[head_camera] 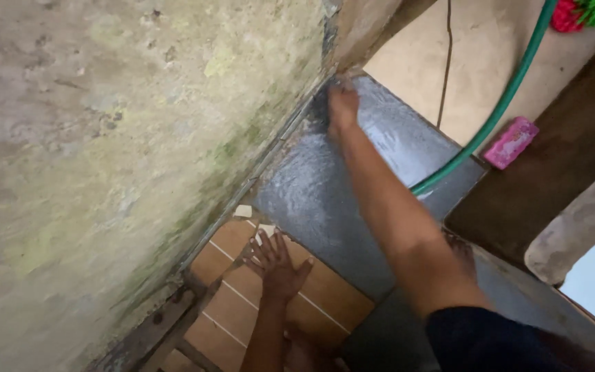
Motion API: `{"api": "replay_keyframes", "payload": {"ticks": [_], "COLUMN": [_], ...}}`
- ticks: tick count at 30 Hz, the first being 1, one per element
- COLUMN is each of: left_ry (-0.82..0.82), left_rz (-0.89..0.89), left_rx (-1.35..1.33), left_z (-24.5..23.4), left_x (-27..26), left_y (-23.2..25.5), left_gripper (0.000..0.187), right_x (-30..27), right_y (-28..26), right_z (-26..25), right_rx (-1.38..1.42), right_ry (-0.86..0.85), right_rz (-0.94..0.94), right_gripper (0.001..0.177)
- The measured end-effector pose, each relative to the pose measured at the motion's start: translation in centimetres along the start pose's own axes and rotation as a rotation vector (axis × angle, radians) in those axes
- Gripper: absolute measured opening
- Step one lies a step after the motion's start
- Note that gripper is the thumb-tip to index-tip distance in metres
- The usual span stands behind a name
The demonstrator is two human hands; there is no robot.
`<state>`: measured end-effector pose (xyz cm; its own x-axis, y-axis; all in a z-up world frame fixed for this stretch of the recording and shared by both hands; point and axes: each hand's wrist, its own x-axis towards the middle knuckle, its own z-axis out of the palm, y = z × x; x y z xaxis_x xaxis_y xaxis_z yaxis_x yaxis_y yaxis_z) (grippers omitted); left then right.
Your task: Scrubbing bathroom floor tiles with a pad and rinsing them with water from a hose
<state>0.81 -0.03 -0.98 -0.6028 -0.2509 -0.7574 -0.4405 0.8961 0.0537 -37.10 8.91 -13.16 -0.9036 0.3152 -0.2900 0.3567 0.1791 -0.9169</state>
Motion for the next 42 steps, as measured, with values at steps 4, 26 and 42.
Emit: {"api": "replay_keyframes", "payload": {"ticks": [4, 26, 42], "left_ry": [0.124, -0.063, -0.045], "left_rz": [0.053, -0.044, 0.023], "left_rx": [-0.064, -0.153, -0.308], "left_z": [2.0, -1.4, -4.3], "left_x": [1.4, -0.6, -3.0], "left_y": [-0.9, 0.2, 0.1], "left_gripper": [0.117, 0.118, 0.111], "right_x": [-7.7, -10.5, -19.6], "right_y": [-2.2, 10.3, 0.3], "right_z": [0.6, 5.5, 3.1], "right_rx": [0.082, -0.241, 0.142], "right_ry": [-0.095, -0.26, -0.151], "right_rz": [0.238, 0.167, 0.207], "right_gripper": [0.053, 0.047, 0.044]}}
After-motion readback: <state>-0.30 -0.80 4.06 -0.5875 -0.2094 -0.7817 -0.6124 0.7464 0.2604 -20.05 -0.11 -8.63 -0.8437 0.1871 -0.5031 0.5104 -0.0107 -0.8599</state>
